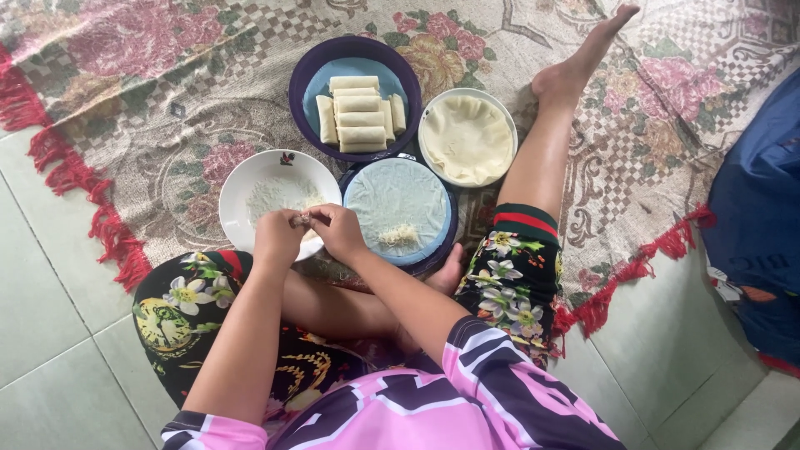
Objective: The person sits on the floor and prepares spring rolls by placing a filling onto a thin wrapper, rolling it into a cylinder, and placing the finished roll on a plate. The process is repeated multiple times using ingredients from nearby bowls.
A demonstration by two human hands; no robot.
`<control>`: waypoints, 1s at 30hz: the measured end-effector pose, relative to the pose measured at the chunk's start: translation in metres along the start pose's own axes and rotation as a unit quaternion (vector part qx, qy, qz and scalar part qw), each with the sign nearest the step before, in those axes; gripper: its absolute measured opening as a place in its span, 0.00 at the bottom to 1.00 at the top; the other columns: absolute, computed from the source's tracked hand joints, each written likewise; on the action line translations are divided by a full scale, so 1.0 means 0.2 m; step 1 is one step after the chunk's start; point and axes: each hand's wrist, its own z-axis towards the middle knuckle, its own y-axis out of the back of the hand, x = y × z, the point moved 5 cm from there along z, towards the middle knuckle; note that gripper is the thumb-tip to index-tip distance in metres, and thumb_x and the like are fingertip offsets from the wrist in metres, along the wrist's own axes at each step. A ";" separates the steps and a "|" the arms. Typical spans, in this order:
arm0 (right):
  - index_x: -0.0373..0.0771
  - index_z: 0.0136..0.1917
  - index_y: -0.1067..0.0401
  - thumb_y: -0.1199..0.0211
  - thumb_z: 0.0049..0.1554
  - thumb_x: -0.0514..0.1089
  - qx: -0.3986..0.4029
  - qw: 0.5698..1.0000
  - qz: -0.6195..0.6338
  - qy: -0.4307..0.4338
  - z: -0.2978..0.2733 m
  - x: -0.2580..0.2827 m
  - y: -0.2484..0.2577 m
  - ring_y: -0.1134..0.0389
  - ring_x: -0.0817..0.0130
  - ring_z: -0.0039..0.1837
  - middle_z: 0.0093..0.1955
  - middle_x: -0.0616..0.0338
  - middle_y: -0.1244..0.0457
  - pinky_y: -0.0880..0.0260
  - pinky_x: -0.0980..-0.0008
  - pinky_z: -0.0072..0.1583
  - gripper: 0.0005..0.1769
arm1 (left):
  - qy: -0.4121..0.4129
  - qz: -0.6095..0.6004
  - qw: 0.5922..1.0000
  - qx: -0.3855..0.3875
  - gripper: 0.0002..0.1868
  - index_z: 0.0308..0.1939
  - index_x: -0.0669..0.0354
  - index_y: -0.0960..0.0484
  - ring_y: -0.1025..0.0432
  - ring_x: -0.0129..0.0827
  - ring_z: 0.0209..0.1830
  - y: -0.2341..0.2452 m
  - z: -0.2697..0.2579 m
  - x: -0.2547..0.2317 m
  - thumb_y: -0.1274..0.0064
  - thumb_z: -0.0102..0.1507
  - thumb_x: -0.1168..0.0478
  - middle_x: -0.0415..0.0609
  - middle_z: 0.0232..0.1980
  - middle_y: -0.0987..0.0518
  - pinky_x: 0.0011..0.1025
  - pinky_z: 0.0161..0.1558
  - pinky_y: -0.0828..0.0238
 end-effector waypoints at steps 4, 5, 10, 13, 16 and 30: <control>0.44 0.48 0.19 0.34 0.57 0.42 0.005 1.000 -0.007 -0.004 0.00 -0.01 -0.01 0.26 0.59 0.49 0.41 0.57 0.28 0.26 0.66 0.51 0.06 | 0.001 -0.010 1.000 -0.007 0.13 0.49 0.54 0.12 0.21 0.57 0.49 0.07 -0.07 -0.06 0.40 0.60 0.60 0.59 0.41 0.15 0.50 0.48 0.23; 0.43 0.49 0.18 0.33 0.58 0.44 0.008 1.000 0.003 -0.012 0.00 -0.01 -0.01 0.25 0.59 0.49 0.42 0.55 0.28 0.26 0.65 0.51 0.07 | 0.010 -0.009 1.000 -0.004 0.13 0.50 0.53 0.12 0.21 0.54 0.48 0.07 -0.06 -0.05 0.41 0.62 0.60 0.58 0.41 0.15 0.48 0.49 0.23; 0.42 0.49 0.18 0.34 0.58 0.44 0.016 1.000 -0.001 -0.023 0.00 0.02 -0.02 0.25 0.56 0.49 0.42 0.53 0.27 0.26 0.64 0.51 0.08 | 0.021 -0.018 1.000 -0.010 0.11 0.50 0.54 0.12 0.20 0.51 0.45 0.05 -0.03 0.02 0.41 0.65 0.60 0.55 0.39 0.14 0.45 0.47 0.23; 0.43 0.49 0.18 0.34 0.58 0.47 0.022 0.999 -0.005 -0.023 0.01 -0.03 -0.04 0.25 0.57 0.48 0.42 0.54 0.27 0.26 0.63 0.52 0.09 | 0.031 0.004 0.999 -0.011 0.10 0.49 0.56 0.12 0.19 0.49 0.43 0.06 -0.04 0.03 0.43 0.66 0.61 0.53 0.36 0.14 0.44 0.44 0.22; 0.44 0.49 0.18 0.34 0.58 0.46 0.023 0.999 -0.002 -0.032 0.02 -0.04 -0.04 0.25 0.61 0.48 0.42 0.55 0.27 0.27 0.64 0.52 0.09 | 0.037 -0.012 0.999 -0.013 0.09 0.48 0.57 0.12 0.19 0.52 0.41 0.12 -0.08 -0.04 0.43 0.66 0.62 0.55 0.35 0.15 0.45 0.43 0.22; 0.42 0.49 0.18 0.34 0.58 0.42 0.054 0.997 -0.059 0.012 0.02 -0.03 -0.04 0.24 0.53 0.46 0.41 0.52 0.27 0.25 0.64 0.50 0.07 | 0.083 0.011 0.996 0.000 0.08 0.45 0.56 0.10 0.19 0.53 0.43 0.09 -0.07 0.01 0.41 0.65 0.61 0.54 0.38 0.14 0.47 0.44 0.22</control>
